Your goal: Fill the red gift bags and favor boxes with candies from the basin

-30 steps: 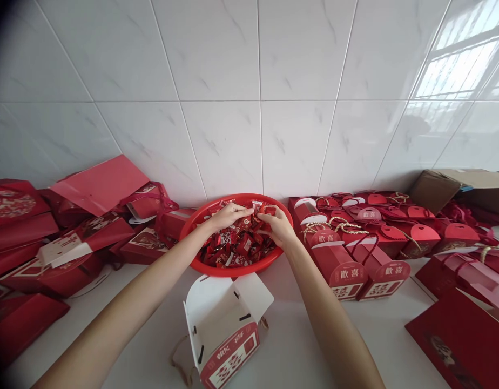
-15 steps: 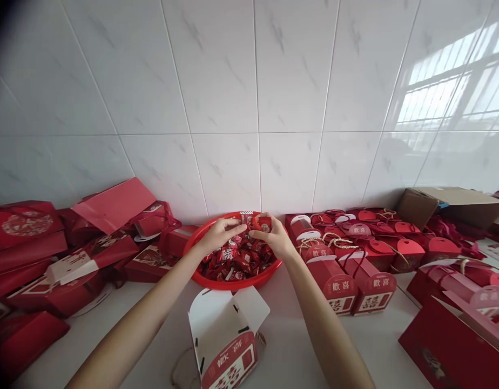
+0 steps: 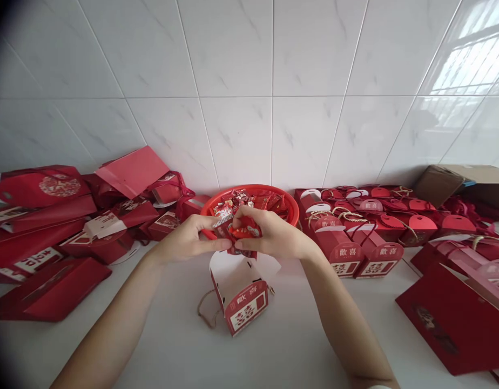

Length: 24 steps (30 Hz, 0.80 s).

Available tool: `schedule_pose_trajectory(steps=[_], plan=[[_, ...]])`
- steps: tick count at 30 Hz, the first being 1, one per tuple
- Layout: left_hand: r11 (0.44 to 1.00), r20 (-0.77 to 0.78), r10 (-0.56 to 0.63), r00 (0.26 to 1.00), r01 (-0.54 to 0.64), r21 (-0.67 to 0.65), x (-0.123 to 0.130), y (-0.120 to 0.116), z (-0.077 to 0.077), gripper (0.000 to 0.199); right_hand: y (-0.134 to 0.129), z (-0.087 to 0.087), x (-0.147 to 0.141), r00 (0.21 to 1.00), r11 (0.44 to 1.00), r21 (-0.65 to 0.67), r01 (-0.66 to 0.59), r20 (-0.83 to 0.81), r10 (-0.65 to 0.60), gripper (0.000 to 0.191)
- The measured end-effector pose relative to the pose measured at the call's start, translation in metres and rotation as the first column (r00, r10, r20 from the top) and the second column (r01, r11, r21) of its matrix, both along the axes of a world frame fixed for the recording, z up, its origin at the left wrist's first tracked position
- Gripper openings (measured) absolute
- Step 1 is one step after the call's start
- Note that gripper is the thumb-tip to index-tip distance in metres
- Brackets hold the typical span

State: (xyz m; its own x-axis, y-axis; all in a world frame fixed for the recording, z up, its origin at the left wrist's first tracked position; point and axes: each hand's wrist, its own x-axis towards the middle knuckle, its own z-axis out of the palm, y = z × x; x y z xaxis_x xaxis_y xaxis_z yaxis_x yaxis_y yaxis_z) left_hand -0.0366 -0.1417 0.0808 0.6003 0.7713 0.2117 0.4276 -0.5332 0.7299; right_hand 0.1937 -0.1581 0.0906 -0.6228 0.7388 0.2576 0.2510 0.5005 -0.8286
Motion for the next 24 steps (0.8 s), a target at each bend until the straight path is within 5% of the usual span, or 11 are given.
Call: schedule_pose_trajectory(steps=[4, 10, 24], plan=[[1.0, -0.253, 0.011, 0.967, -0.008, 0.015, -0.01, -0.008, 0.004, 0.03, -0.006, -0.003, -0.007, 0.973, 0.997, -0.022, -0.072, 0.217, 0.075, 0.015], [0.998, -0.299, -0.058, 0.952, 0.06, -0.002, -0.013, -0.008, 0.001, 0.028, -0.009, -0.009, -0.014, 0.929, 0.999, 0.025, -0.036, 0.369, 0.025, 0.014], [0.995, -0.412, -0.076, 0.908, 0.099, 0.033, 0.002, -0.015, -0.009, 0.031, -0.006, -0.013, -0.014, 0.899, 0.984, 0.176, -0.018, 0.433, -0.061, 0.013]])
